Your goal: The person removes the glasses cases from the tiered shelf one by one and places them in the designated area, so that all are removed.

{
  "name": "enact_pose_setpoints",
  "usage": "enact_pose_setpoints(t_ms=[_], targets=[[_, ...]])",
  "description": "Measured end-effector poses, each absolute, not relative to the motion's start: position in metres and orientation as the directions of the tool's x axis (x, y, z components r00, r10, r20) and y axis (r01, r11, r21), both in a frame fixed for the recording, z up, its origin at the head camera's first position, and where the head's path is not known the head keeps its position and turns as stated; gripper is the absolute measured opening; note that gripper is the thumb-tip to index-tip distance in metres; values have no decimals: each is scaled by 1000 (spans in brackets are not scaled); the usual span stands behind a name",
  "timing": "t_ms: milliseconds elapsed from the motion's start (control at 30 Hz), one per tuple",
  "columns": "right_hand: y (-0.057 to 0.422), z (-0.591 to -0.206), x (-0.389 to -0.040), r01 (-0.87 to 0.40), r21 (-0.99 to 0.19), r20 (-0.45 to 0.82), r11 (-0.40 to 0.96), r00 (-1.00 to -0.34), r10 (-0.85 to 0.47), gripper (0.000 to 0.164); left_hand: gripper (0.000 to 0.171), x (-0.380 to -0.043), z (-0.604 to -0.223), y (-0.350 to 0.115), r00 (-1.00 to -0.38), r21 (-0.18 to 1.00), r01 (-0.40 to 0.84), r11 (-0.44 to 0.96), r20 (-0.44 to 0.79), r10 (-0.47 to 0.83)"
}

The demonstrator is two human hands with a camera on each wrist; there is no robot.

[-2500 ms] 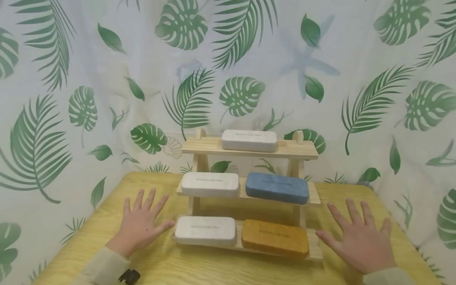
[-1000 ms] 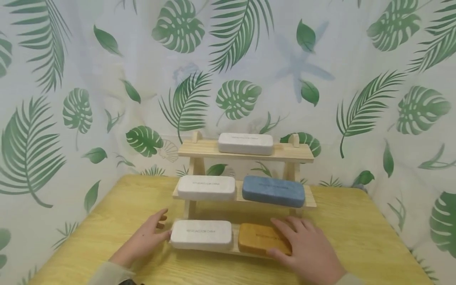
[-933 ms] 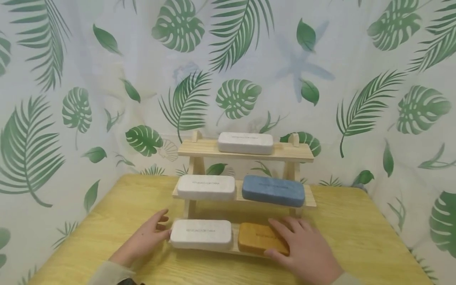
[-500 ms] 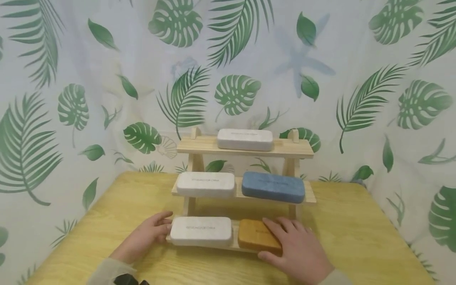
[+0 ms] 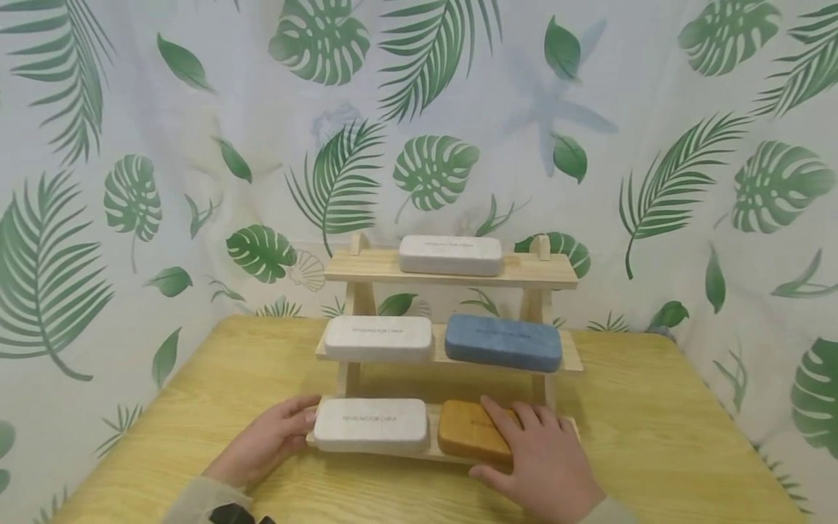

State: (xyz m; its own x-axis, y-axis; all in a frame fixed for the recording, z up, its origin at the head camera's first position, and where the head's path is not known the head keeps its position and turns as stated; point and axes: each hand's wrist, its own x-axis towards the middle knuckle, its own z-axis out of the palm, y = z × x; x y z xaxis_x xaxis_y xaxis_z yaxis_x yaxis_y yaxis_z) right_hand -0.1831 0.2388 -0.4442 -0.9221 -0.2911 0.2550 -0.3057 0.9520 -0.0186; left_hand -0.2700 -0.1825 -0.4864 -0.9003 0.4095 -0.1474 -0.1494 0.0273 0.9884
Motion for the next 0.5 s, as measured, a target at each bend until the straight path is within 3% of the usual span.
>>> enact_pose_setpoints(t_ms=[500], targets=[[240,-446,-182,-315,23,275,949,-911,-308,92,65,-267,-495,-179,-869,985,-165,-53,-120,481]])
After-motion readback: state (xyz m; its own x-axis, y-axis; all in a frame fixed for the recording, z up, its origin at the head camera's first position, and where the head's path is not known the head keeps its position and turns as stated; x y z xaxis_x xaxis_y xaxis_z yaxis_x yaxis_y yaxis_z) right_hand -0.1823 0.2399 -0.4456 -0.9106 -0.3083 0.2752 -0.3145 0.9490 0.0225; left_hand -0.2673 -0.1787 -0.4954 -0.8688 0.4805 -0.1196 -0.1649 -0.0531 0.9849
